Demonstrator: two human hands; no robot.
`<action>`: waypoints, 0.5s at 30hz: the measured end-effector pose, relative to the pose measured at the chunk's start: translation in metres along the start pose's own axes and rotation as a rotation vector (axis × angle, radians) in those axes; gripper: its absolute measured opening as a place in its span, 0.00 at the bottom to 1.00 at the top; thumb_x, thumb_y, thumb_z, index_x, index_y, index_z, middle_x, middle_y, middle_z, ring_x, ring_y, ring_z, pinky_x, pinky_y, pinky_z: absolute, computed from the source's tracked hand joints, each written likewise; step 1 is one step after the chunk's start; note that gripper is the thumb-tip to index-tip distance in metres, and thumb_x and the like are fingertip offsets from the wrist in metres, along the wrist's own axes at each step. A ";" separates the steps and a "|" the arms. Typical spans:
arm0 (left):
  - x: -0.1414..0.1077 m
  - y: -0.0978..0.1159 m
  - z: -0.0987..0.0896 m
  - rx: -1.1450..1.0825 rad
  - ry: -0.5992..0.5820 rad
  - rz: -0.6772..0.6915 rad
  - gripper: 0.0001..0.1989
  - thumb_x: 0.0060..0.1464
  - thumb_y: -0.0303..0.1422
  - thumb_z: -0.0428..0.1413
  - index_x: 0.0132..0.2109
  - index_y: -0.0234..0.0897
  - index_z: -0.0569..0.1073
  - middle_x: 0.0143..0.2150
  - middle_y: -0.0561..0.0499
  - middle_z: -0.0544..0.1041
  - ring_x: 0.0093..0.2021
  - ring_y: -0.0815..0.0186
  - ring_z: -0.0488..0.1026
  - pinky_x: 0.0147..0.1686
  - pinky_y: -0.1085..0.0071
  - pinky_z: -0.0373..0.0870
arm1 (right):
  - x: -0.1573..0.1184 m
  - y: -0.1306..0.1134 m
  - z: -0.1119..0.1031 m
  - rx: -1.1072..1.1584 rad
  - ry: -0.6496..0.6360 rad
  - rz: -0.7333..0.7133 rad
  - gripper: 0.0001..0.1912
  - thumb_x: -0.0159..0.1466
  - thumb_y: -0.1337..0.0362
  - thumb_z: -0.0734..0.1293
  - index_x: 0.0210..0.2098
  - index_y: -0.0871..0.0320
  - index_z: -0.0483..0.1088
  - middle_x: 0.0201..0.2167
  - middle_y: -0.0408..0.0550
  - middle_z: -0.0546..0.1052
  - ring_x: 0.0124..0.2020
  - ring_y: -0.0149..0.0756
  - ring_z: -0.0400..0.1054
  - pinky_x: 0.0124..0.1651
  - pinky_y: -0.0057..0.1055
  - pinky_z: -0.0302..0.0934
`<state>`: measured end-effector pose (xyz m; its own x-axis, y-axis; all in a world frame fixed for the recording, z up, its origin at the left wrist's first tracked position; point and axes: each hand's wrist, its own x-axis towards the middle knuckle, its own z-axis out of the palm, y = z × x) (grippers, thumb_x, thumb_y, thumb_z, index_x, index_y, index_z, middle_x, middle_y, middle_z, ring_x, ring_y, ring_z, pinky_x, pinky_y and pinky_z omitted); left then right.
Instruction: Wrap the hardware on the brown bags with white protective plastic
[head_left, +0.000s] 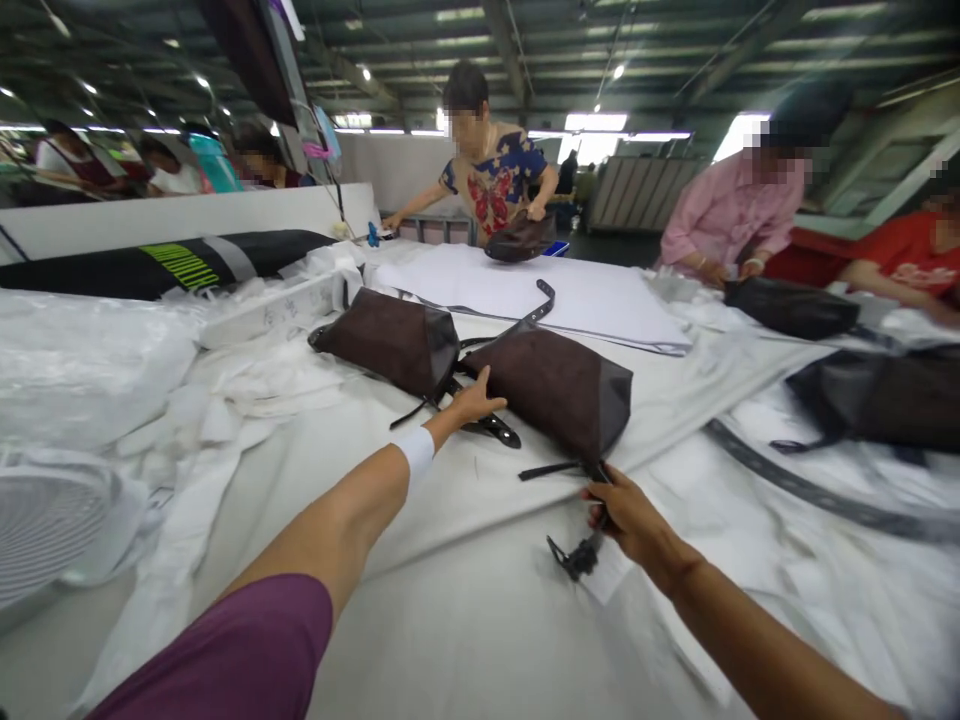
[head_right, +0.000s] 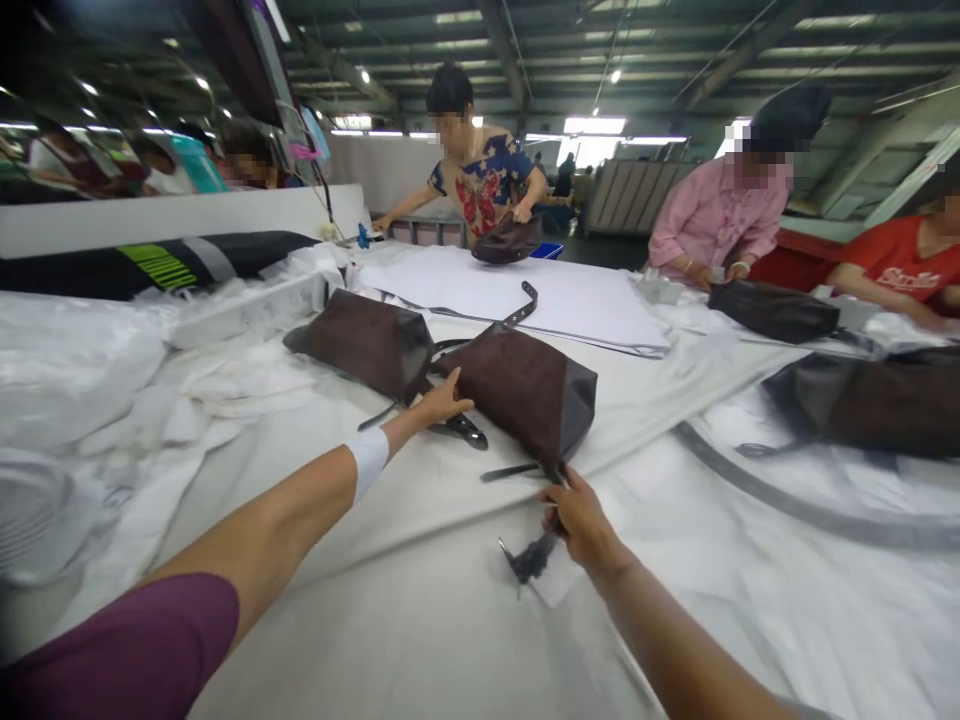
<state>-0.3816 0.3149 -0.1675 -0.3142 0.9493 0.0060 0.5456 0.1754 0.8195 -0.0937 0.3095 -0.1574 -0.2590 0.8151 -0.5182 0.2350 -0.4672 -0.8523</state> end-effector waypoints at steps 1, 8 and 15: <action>-0.012 0.000 -0.001 0.083 -0.121 0.073 0.44 0.44 0.38 0.60 0.66 0.36 0.51 0.52 0.42 0.74 0.52 0.54 0.69 0.51 0.63 0.61 | 0.000 -0.005 -0.005 0.007 -0.038 -0.005 0.23 0.54 0.73 0.61 0.48 0.52 0.62 0.24 0.41 0.67 0.15 0.22 0.55 0.17 0.22 0.55; -0.103 0.012 -0.028 0.724 -0.307 0.193 0.16 0.47 0.23 0.50 0.42 0.39 0.74 0.41 0.44 0.78 0.44 0.56 0.73 0.41 0.66 0.65 | -0.028 -0.040 -0.021 -0.042 -0.373 -0.065 0.10 0.54 0.72 0.63 0.35 0.57 0.61 0.21 0.38 0.63 0.14 0.18 0.46 0.15 0.18 0.38; -0.239 0.084 -0.145 0.651 -0.223 0.340 0.16 0.43 0.23 0.49 0.40 0.39 0.72 0.35 0.50 0.77 0.36 0.64 0.73 0.36 0.70 0.65 | -0.085 -0.043 -0.031 0.079 -0.582 -0.124 0.08 0.56 0.68 0.66 0.28 0.59 0.59 0.22 0.40 0.64 0.15 0.18 0.45 0.16 0.18 0.38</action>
<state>-0.3735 0.0652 -0.0175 0.0791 0.9966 0.0247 0.9533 -0.0829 0.2904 -0.0530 0.2710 -0.0744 -0.7556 0.5544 -0.3487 0.1052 -0.4228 -0.9001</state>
